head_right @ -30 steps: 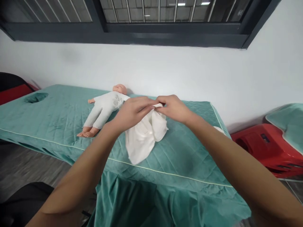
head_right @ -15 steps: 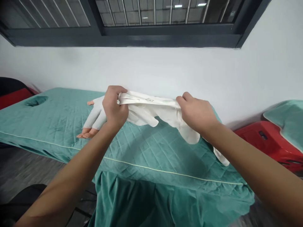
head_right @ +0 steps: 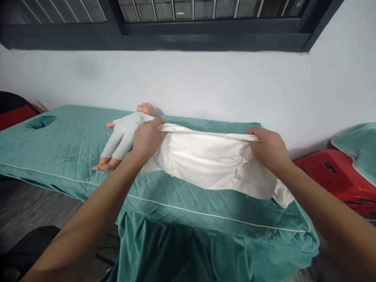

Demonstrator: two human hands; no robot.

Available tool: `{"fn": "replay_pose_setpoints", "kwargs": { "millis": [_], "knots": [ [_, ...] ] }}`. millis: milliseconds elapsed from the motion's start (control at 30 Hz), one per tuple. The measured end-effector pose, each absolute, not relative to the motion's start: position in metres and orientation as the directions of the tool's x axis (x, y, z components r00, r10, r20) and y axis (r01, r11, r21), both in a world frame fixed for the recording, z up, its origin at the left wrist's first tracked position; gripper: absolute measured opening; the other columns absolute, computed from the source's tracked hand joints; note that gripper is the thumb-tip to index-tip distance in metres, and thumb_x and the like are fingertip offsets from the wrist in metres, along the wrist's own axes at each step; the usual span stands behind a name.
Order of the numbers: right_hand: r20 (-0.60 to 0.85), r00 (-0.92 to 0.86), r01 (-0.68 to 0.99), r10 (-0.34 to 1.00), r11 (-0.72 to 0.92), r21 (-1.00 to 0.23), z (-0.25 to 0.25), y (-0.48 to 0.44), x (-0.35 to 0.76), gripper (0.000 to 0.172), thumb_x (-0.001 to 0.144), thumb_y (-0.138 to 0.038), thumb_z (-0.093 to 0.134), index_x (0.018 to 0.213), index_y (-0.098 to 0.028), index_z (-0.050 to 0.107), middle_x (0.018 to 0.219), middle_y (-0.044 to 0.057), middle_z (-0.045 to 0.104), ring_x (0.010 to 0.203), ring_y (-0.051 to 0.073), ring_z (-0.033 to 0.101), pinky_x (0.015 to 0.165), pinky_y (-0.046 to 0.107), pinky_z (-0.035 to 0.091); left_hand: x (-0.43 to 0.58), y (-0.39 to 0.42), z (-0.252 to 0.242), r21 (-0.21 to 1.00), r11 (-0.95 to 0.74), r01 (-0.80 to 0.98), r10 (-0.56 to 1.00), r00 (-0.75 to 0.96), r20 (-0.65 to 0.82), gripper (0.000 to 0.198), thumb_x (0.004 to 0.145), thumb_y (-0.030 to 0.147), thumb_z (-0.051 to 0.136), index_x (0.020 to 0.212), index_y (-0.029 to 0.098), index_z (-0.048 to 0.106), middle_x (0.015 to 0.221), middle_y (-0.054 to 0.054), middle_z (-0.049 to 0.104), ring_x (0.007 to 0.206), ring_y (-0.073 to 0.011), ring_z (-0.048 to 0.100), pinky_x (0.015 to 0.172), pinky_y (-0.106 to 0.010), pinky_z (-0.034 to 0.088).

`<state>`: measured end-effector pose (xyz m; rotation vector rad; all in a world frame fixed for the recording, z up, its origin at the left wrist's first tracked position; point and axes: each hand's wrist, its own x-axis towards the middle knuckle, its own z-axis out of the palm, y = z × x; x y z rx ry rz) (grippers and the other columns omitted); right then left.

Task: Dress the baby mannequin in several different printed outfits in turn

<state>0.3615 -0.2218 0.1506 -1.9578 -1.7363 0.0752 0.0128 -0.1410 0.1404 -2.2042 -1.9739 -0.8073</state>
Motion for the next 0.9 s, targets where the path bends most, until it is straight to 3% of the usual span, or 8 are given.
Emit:
{"fn": "replay_pose_setpoints", "kwargs": {
  "millis": [100,200,300,433,567,733,800,900],
  "knots": [
    [0.269,0.159,0.967,0.950,-0.095,-0.236,0.109,-0.198,0.353,0.038,0.080,-0.008,0.049,0.110,-0.019,0.070,0.110,0.010,0.071,0.100,0.027,0.061,0.082,0.036,0.045,0.039,-0.131,0.119,0.160,-0.135,0.978,0.952,0.083,0.295,0.024,0.092,0.024,0.051,0.112,0.019,0.063,0.105,-0.014,0.071,0.097,-0.0305,0.068,0.083,-0.041,0.052],
    [0.339,0.091,0.994,0.936,-0.064,-0.090,0.053,-0.183,0.320,0.040,0.088,-0.010,0.044,0.122,-0.009,0.065,0.130,0.022,0.062,0.121,0.036,0.053,0.095,0.047,0.044,0.071,-0.131,0.075,0.103,-0.123,0.987,0.946,0.085,0.313,0.031,0.095,0.020,0.046,0.122,0.014,0.058,0.127,-0.019,0.062,0.119,-0.0332,0.058,0.094,-0.045,0.050],
    [0.329,-0.056,0.976,0.943,0.121,-0.183,0.002,-0.179,0.277,0.046,0.088,-0.007,0.042,0.131,-0.005,0.058,0.141,0.021,0.055,0.132,0.032,0.046,0.110,0.045,0.038,0.096,-0.147,0.023,0.146,-0.280,0.949,0.931,0.231,0.282,0.028,0.097,0.020,0.043,0.119,0.014,0.059,0.125,-0.017,0.061,0.121,-0.0311,0.055,0.099,-0.045,0.047],
    [0.238,0.050,0.953,0.970,0.025,-0.302,-0.026,-0.172,0.248,0.047,0.091,-0.011,0.039,0.135,-0.003,0.053,0.137,0.022,0.058,0.130,0.030,0.049,0.110,0.043,0.037,0.109,-0.160,-0.018,0.261,-0.333,0.906,0.937,0.285,0.204,0.029,0.096,0.020,0.044,0.120,0.013,0.060,0.125,-0.014,0.062,0.121,-0.0266,0.055,0.106,-0.040,0.044],
    [0.139,0.146,0.960,0.979,-0.106,-0.259,-0.021,-0.158,0.255,0.042,0.092,-0.020,0.042,0.126,-0.001,0.057,0.134,0.026,0.058,0.128,0.036,0.051,0.108,0.048,0.039,0.106,-0.156,-0.019,0.243,-0.180,0.953,0.967,0.125,0.223,0.036,0.096,0.025,0.045,0.127,0.010,0.058,0.142,-0.019,0.054,0.140,-0.0324,0.042,0.112,-0.047,0.039],
    [0.070,0.200,0.972,0.977,-0.190,-0.135,-0.016,-0.150,0.262,0.043,0.093,-0.028,0.044,0.120,0.001,0.060,0.130,0.029,0.059,0.133,0.041,0.046,0.109,0.050,0.036,0.106,-0.166,-0.015,0.246,-0.242,0.939,0.961,0.196,0.196,0.038,0.099,0.025,0.040,0.130,0.010,0.057,0.138,-0.018,0.060,0.131,-0.0285,0.054,0.115,-0.047,0.037],
    [0.057,0.213,0.969,0.975,-0.204,-0.137,-0.017,-0.146,0.262,0.044,0.092,-0.027,0.044,0.121,0.002,0.060,0.130,0.030,0.059,0.132,0.041,0.047,0.109,0.050,0.036,0.108,-0.166,-0.017,0.268,-0.259,0.928,0.961,0.222,0.163,0.042,0.100,0.026,0.038,0.134,0.008,0.054,0.147,-0.019,0.053,0.139,-0.0279,0.047,0.118,-0.045,0.035],
    [0.058,0.266,0.948,0.962,-0.250,-0.199,-0.017,-0.137,0.260,0.045,0.092,-0.028,0.045,0.124,0.000,0.058,0.132,0.029,0.058,0.131,0.041,0.049,0.108,0.052,0.036,0.109,-0.151,-0.020,0.311,-0.142,0.940,0.987,0.112,0.115,0.047,0.100,0.028,0.039,0.140,0.006,0.049,0.155,-0.021,0.044,0.147,-0.0316,0.038,0.118,-0.045,0.036]
  ]
}}
